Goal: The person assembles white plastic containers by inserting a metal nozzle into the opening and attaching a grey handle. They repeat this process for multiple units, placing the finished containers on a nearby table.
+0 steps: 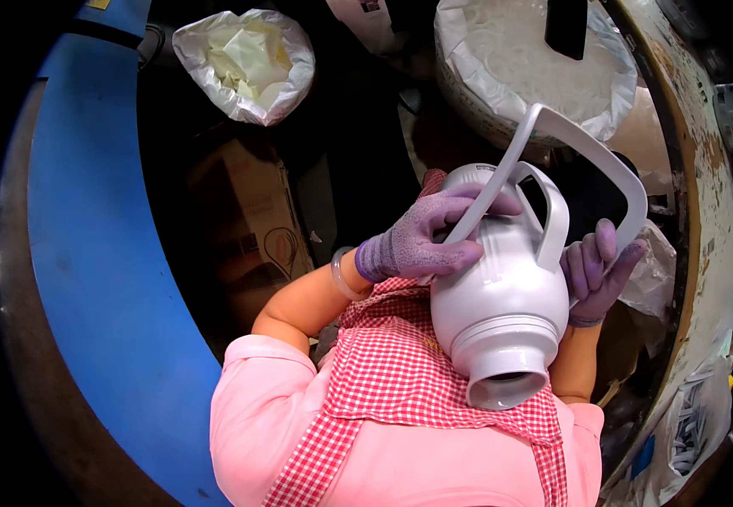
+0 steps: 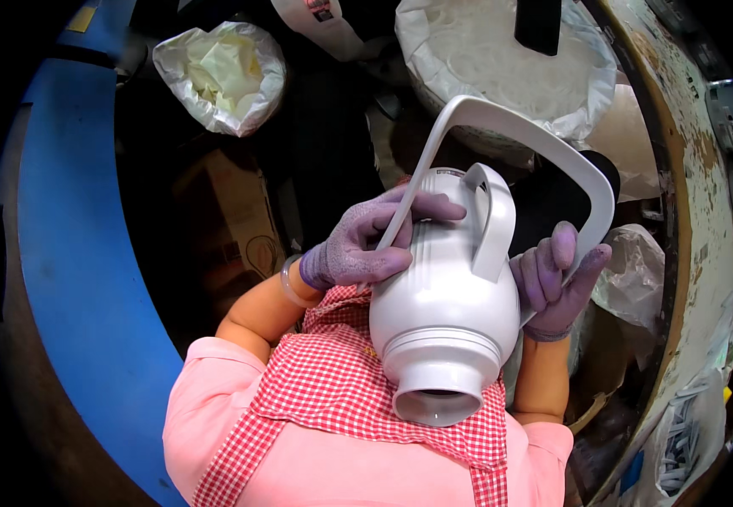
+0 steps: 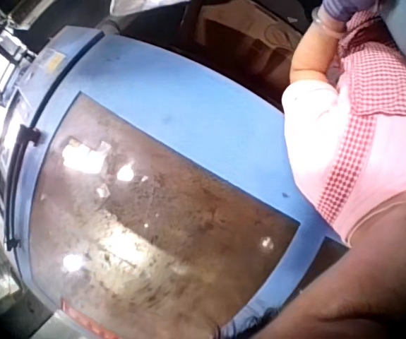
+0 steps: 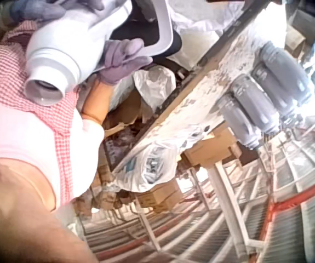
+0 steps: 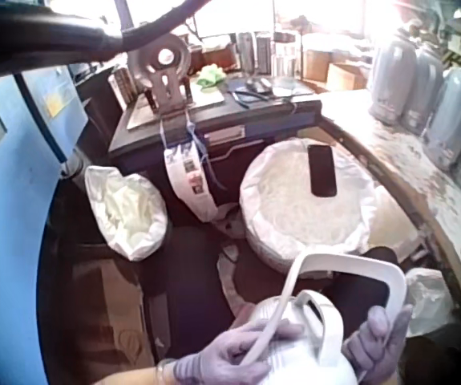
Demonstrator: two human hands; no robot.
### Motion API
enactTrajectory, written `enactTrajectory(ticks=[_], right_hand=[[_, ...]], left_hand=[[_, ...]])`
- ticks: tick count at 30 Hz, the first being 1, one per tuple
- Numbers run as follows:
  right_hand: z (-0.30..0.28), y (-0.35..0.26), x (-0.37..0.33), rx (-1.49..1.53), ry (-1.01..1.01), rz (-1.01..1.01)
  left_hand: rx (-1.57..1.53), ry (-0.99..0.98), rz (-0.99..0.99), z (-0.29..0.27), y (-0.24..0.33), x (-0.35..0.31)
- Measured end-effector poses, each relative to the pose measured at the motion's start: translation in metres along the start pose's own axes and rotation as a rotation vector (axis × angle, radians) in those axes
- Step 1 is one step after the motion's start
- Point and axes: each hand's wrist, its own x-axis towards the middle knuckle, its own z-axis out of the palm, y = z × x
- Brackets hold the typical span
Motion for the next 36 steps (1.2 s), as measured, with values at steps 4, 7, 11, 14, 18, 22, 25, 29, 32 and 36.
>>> enactTrajectory(ticks=[4, 7, 11, 14, 18, 22, 25, 29, 32, 36], right_hand=[[0.010, 0.009, 0.010, -0.035, 0.020, -0.087], [0.016, -0.005, 0.022, -0.104, 0.136, -0.144], [0.052, -0.002, 0.030, -0.298, 0.241, -0.465], [0.060, 0.022, 0.039, -1.107, -0.260, -1.174], [0.045, 0.020, -0.028, -1.283, -0.087, -0.950], [-0.135, 0.021, -0.163, -0.929, 0.967, 0.252], [-0.185, -0.024, -0.288, -1.152, 1.175, 1.009], [-0.231, -0.094, -0.401, -1.680, 1.670, 0.724], [-0.263, -0.130, -0.426, -1.863, 1.778, 0.711], [-0.303, -0.113, -0.425, -1.865, 1.640, 1.045]], left_hand=[[0.187, 0.055, -0.024, -0.005, 0.002, 0.005], [0.377, 0.263, 0.148, -0.002, 0.009, 0.019], [0.664, 0.248, 0.363, 0.029, 0.069, 0.011], [1.224, 0.235, 0.196, 0.060, 0.099, 0.026], [1.417, 0.009, 0.235, -0.001, 0.107, 0.036], [1.051, 0.360, 0.240, -0.025, 0.124, 0.027], [1.017, 0.428, 0.212, -0.028, 0.132, 0.022], [1.010, 0.412, 0.226, -0.032, 0.125, 0.040], [1.018, 0.403, 0.219, -0.027, 0.117, 0.050], [1.029, 0.426, 0.205, -0.024, 0.109, 0.058]])
